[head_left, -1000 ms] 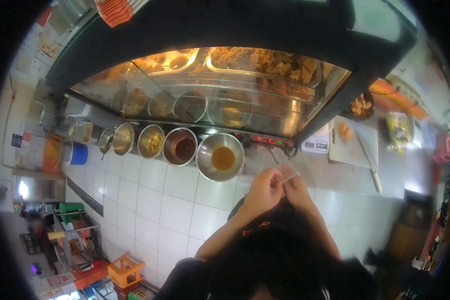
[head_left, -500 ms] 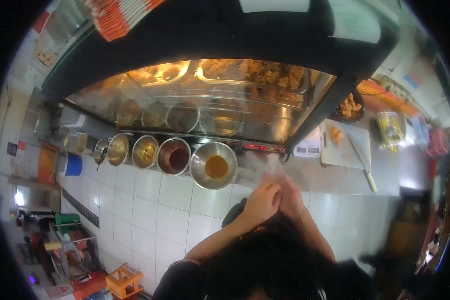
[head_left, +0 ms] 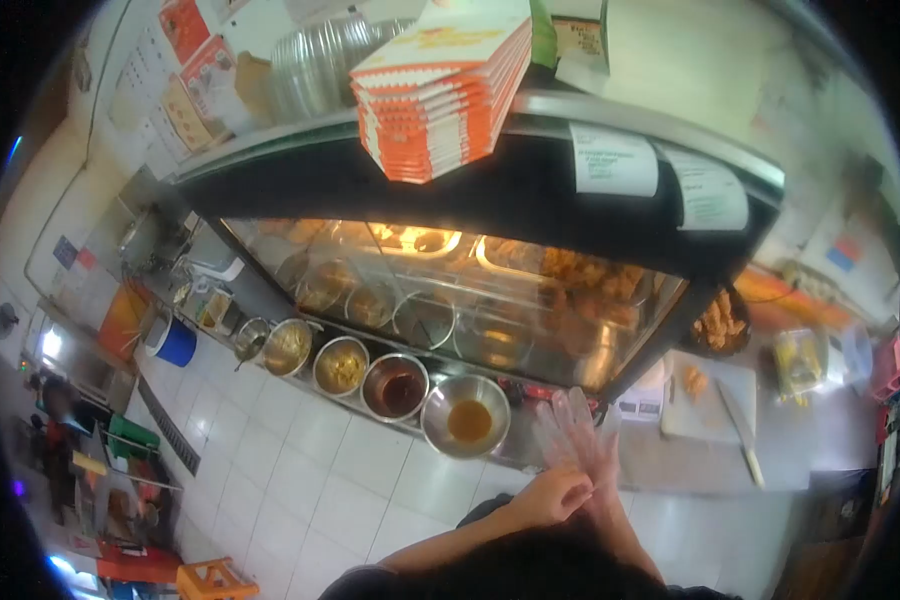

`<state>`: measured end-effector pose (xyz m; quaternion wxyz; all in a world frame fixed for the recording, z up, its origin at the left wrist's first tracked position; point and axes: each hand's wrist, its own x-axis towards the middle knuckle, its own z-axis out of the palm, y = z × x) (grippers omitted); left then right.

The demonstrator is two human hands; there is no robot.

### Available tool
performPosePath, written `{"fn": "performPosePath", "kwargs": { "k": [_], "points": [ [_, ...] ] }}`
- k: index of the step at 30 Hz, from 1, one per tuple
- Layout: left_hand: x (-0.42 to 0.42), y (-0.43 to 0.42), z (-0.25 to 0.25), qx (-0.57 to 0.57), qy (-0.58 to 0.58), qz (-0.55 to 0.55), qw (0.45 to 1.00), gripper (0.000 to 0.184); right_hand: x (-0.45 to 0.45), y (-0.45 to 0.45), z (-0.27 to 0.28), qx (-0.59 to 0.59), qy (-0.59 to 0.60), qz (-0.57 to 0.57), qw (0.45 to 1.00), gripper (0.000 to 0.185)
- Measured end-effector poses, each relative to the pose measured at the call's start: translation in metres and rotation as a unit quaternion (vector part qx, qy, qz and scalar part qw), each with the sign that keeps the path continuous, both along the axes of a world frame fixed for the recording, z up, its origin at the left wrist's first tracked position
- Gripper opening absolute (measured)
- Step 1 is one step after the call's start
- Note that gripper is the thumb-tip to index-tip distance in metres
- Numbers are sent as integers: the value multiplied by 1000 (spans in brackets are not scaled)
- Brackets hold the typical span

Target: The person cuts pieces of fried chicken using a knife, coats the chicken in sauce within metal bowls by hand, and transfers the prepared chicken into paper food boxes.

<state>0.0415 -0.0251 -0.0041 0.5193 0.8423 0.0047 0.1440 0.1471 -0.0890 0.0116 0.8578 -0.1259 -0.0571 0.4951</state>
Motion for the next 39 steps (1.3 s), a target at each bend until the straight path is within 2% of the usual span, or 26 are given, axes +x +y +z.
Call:
{"fn": "performPosePath", "kwargs": {
  "k": [6,8,12,15,17,19,21,23,26,28,32,34,39],
  "points": [
    [-2,-7,-5,-20,48,-37,998,14,5,-15,4,15,-89,31,995,104],
    [-2,-9,-1,-9,31,-33,999,13,-1,-18,12,55,-25,43,997,105],
    [3,-16,-3,-31,2,-41,999,11,3,-20,23,60,-15,46,997,103],
    [3,-20,8,5,-14,-42,999,10,7,-26,25,64,9,67,996,102],
    [2,-23,12,39,-51,-37,997,10,10,-33,16,50,-19,52,997,100],
    [1,-24,5,47,-53,-62,996,11,9,-39,10,62,68,37,995,90],
    [-4,-28,-2,50,-49,-85,994,11,11,-39,-7,72,88,38,993,88],
    [-8,-30,-6,40,-74,-60,995,13,12,-38,-20,82,108,42,990,88],
    [-19,-29,1,37,-38,-44,998,13,6,-34,-27,90,129,67,985,86],
    [-25,-29,3,36,-41,-51,997,13,2,-33,-23,63,134,117,982,87],
    [-31,-28,6,39,-74,-33,996,13,-1,-29,-8,-7,148,123,981,87],
    [-33,-28,5,25,-76,-22,997,13,0,-22,-17,118,148,124,974,89],
    [-38,-24,-1,-10,-79,8,997,13,0,-14,-17,14,181,45,982,86]
  ]
}}
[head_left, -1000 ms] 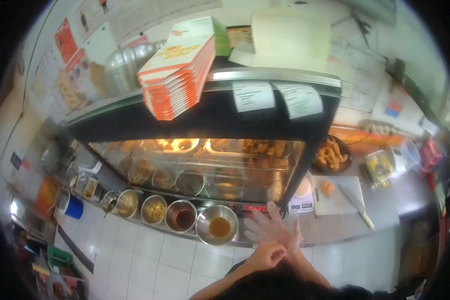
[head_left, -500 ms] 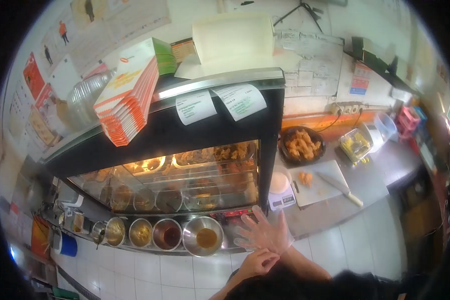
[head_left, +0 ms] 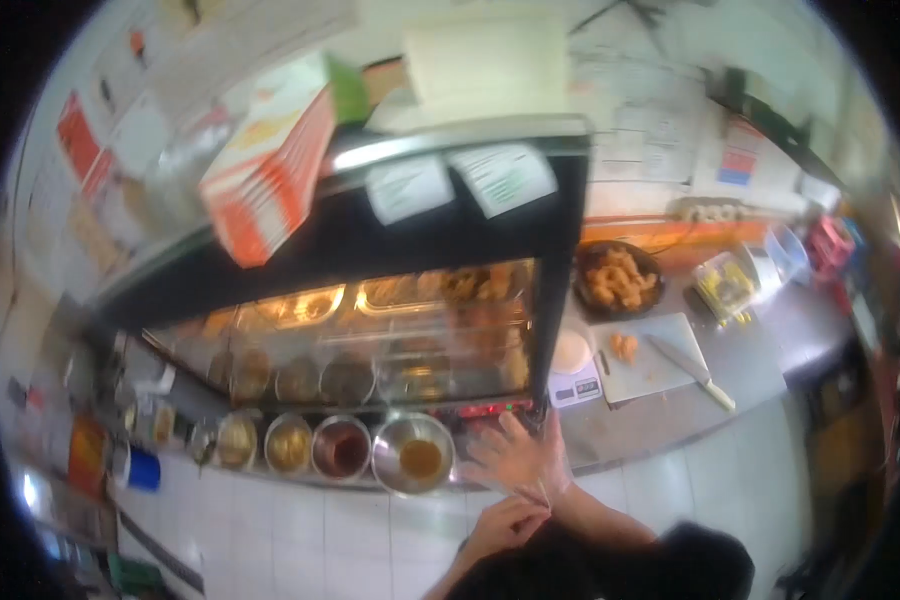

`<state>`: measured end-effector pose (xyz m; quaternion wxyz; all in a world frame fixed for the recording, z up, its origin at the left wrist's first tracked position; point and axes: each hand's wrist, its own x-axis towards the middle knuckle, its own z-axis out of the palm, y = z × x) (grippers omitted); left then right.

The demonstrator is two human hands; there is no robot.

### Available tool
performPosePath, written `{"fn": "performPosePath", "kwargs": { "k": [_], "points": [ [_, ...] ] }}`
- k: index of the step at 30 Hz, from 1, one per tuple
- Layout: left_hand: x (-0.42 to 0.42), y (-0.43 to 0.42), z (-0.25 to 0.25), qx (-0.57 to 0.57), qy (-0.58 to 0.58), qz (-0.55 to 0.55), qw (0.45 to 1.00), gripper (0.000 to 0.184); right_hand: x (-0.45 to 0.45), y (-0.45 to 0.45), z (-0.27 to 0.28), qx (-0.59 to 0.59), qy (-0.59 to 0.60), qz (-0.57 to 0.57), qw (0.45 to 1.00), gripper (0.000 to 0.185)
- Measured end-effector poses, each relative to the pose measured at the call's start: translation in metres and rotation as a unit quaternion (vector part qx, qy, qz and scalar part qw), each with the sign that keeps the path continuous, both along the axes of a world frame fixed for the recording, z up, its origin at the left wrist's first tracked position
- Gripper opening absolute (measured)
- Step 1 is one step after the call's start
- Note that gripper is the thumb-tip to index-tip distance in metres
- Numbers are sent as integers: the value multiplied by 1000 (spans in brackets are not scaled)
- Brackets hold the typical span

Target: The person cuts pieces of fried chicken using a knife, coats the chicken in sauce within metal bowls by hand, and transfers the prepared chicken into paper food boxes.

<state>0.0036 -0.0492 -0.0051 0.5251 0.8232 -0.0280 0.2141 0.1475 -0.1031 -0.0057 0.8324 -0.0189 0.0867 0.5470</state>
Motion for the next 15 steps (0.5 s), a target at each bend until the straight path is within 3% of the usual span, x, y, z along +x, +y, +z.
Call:
{"fn": "performPosePath", "kwargs": {
  "k": [2,3,4,5,6,7,9,13,15],
  "points": [
    [-2,2,-6,-17,3,-24,1000,11,-10,1,-8,-48,14,43,998,82],
    [-3,3,0,-34,14,38,999,11,-10,0,-15,-35,-2,12,999,85],
    [0,8,5,-31,22,-9,999,11,-9,3,-21,-19,-18,-15,1000,88],
    [-7,9,9,-28,30,-62,997,11,-18,3,-7,-59,-3,-18,998,80],
    [-13,12,7,-38,35,-14,999,11,-19,7,6,-95,3,-31,995,72],
    [-13,15,6,-55,55,-51,996,13,-15,10,-1,-99,1,6,995,72],
    [-12,18,-2,-60,67,-99,991,17,-2,3,-17,-131,54,-20,990,48],
    [-18,26,-17,-153,160,-71,973,18,24,-7,-51,-253,18,-44,966,28],
    [-25,26,-68,-210,123,23,970,21,39,-20,-82,-296,-89,-21,951,21]
  ]
}}
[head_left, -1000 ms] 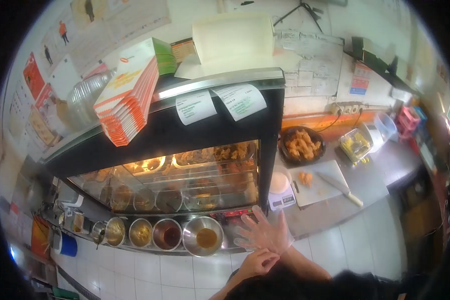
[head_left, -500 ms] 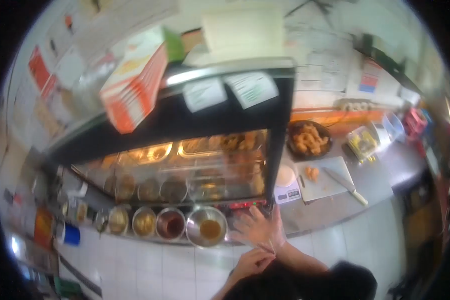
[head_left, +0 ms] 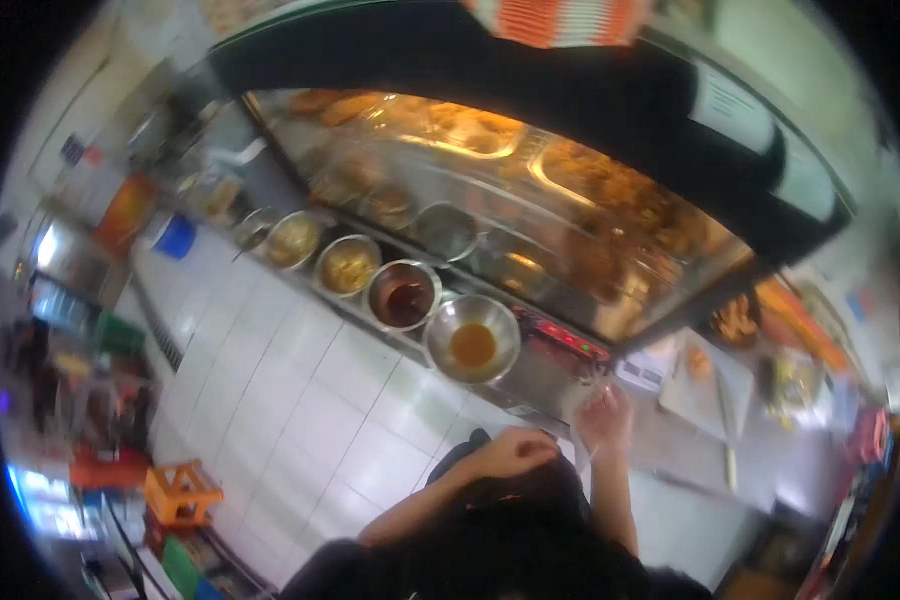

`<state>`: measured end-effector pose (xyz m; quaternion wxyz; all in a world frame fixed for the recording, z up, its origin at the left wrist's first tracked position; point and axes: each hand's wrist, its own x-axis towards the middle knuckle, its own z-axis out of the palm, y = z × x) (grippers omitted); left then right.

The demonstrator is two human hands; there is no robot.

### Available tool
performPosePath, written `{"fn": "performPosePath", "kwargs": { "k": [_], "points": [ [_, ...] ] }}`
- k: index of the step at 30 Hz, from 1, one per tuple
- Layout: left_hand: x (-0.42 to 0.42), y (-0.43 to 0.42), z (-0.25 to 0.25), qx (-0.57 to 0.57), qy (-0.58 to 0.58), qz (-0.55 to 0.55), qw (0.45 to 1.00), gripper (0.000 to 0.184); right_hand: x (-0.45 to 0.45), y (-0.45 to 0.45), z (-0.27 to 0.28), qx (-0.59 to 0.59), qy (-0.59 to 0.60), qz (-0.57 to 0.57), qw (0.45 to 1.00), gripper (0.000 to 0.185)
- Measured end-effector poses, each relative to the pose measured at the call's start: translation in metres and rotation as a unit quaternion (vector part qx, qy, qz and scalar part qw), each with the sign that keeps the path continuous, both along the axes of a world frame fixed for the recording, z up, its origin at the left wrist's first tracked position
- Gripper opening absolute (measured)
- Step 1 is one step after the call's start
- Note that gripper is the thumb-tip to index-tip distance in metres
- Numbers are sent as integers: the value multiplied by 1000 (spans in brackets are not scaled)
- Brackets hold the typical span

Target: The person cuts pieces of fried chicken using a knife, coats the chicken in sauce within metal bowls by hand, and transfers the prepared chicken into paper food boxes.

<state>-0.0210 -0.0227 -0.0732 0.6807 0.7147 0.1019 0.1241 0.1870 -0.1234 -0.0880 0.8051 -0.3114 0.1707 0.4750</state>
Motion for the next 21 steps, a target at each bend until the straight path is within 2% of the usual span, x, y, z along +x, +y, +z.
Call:
{"fn": "performPosePath", "kwargs": {
  "k": [1,2,4,5,6,7,8,9,10,11,12,14,15,16,17,18,19,21],
  "points": [
    [-7,4,-27,-89,49,19,995,23,6,-5,-7,-5,-5,-35,999,21],
    [-15,16,-37,-34,114,13,993,24,10,-9,-8,-44,15,-61,997,18],
    [-43,32,-118,-30,152,36,987,16,23,-22,-8,-100,26,-134,986,16],
    [-58,37,-148,-90,196,84,973,17,27,-30,-11,-121,21,-169,978,15],
    [-88,42,-197,-116,184,126,968,20,31,-40,-10,-125,22,-214,969,15],
    [-123,40,-273,-183,229,219,931,23,36,-49,-10,-154,-14,-232,960,15],
    [-166,38,-333,-281,306,293,861,27,45,-55,-8,-181,-49,-240,953,17],
    [-203,37,-360,-259,363,314,838,26,53,-62,1,-178,-48,-257,949,17],
    [-238,33,-362,-91,451,248,852,24,58,-67,12,-245,-138,-253,926,26],
    [-269,29,-362,122,529,124,831,23,66,-71,20,-312,-226,-241,891,37],
    [-288,26,-356,182,563,75,803,21,76,-74,23,-311,-226,-250,889,37],
    [-310,23,-341,203,603,45,770,19,98,-82,25,-388,-322,-252,826,41],
    [-311,21,-336,201,612,43,764,17,114,-88,21,-387,-319,-255,827,41],
    [-311,20,-331,202,619,41,758,16,134,-96,11,-430,-337,-205,812,44],
    [-307,20,-330,205,619,39,757,15,156,-106,-4,-472,-354,-152,793,47],
    [-302,20,-330,212,615,39,759,14,187,-117,-31,-473,-352,-152,793,47],
    [-293,20,-333,221,607,42,762,13,223,-125,-66,-564,-455,-106,681,51],
    [-270,23,-339,268,562,51,781,11,250,-113,-37,-632,-546,-50,548,55]
  ]
}}
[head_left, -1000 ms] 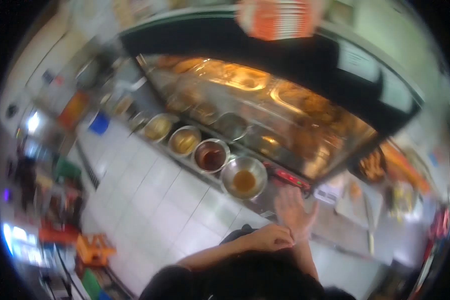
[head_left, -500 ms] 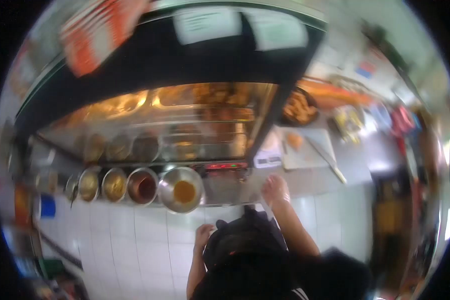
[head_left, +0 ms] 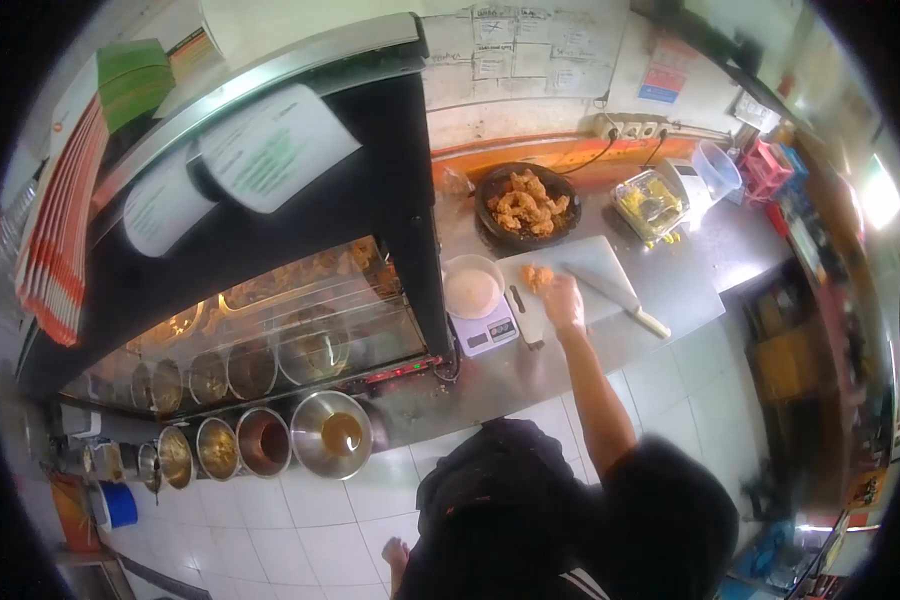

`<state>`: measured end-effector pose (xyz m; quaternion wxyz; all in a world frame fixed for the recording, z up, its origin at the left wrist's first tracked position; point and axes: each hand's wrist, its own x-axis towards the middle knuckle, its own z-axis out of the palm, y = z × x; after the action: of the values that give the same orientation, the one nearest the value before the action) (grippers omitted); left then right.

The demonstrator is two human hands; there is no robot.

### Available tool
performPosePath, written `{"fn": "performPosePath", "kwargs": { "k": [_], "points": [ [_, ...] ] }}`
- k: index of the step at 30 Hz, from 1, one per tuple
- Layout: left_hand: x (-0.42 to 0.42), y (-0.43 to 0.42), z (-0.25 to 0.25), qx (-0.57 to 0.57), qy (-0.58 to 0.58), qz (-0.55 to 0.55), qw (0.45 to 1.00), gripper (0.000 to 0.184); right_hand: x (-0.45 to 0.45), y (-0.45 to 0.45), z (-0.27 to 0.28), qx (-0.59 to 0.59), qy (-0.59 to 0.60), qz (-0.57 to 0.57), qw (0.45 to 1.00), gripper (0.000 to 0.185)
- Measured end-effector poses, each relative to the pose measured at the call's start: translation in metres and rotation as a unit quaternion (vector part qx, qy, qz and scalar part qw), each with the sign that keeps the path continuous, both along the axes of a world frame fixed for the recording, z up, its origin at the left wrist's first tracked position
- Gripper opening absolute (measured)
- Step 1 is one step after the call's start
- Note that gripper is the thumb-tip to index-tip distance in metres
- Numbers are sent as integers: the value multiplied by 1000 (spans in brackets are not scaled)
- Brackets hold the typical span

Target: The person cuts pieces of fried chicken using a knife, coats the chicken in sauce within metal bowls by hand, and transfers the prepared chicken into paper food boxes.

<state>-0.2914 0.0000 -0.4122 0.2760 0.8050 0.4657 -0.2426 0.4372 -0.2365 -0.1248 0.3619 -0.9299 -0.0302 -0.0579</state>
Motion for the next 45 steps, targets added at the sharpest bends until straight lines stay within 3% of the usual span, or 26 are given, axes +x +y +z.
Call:
{"fn": "performPosePath", "kwargs": {
  "k": [2,3,5,8,10,14,15,16,18,19,21,22,23,24,25,27,33,34,35,36,37,40,42,43,44,45],
  "points": [
    [35,0,-15,153,-156,-61,974,8,8,22,55,-85,103,9,991,50],
    [61,0,-18,253,-249,-85,931,7,12,29,53,-84,104,14,991,50],
    [107,-21,-8,201,-430,0,880,31,24,40,42,-134,123,-23,983,41],
    [167,-26,-37,-46,-386,234,891,29,55,41,-25,-194,79,33,977,36],
    [180,-58,-49,30,-443,164,881,32,65,25,-41,-201,57,84,974,35],
    [185,-90,-36,-16,-318,189,929,32,68,22,-36,-216,43,127,967,33],
    [182,-97,-33,-18,-287,171,942,32,74,12,-46,-232,-36,168,957,30],
    [178,-104,-31,-18,-255,152,955,31,86,-1,-63,-239,-34,161,957,30],
    [169,-112,-26,-15,-198,107,974,30,113,-22,-83,-64,-47,169,982,27],
    [166,-115,-24,-16,-178,91,980,29,120,-30,-78,-65,-53,162,983,27],
    [160,-120,-18,-16,-136,64,989,28,119,-47,-56,122,139,210,960,28],
    [160,-120,-16,-20,-123,55,991,27,115,-53,-42,182,199,216,939,29],
    [162,-119,-15,-21,-114,45,992,26,100,-50,-21,444,290,130,838,30],
    [164,-118,-14,-22,-106,35,994,26,87,-46,0,665,353,36,657,30],
    [166,-117,-14,-21,-105,22,994,25,82,-46,9,666,350,33,658,30],
    [173,-111,-15,-10,-111,-10,994,24,69,-46,20,747,382,64,541,32],
    [221,-69,-17,100,-249,-175,947,20,44,-38,31,804,383,74,449,35],
    [230,-61,-13,103,-284,-162,939,20,41,-36,31,803,386,74,448,35],
    [246,-58,2,12,-297,-14,955,22,38,-35,28,799,360,72,477,37],
    [259,-55,12,-58,-319,147,935,24,34,-33,26,792,335,71,505,39],
    [269,-54,19,-210,-322,436,814,28,30,-32,26,790,343,73,503,39],
    [285,-45,41,-234,-312,501,773,36,21,-33,28,775,348,100,518,39],
    [277,-42,32,-226,-316,500,774,36,10,-31,22,765,358,104,526,37],
    [257,-47,5,-157,-411,342,830,32,2,-31,12,755,345,98,549,36],
    [241,-47,-10,-94,-358,168,913,28,-4,-27,1,744,334,99,571,34],
    [225,-48,-23,-1,-315,-1,949,25,-14,-19,1,742,351,90,564,36]
  ]
}}
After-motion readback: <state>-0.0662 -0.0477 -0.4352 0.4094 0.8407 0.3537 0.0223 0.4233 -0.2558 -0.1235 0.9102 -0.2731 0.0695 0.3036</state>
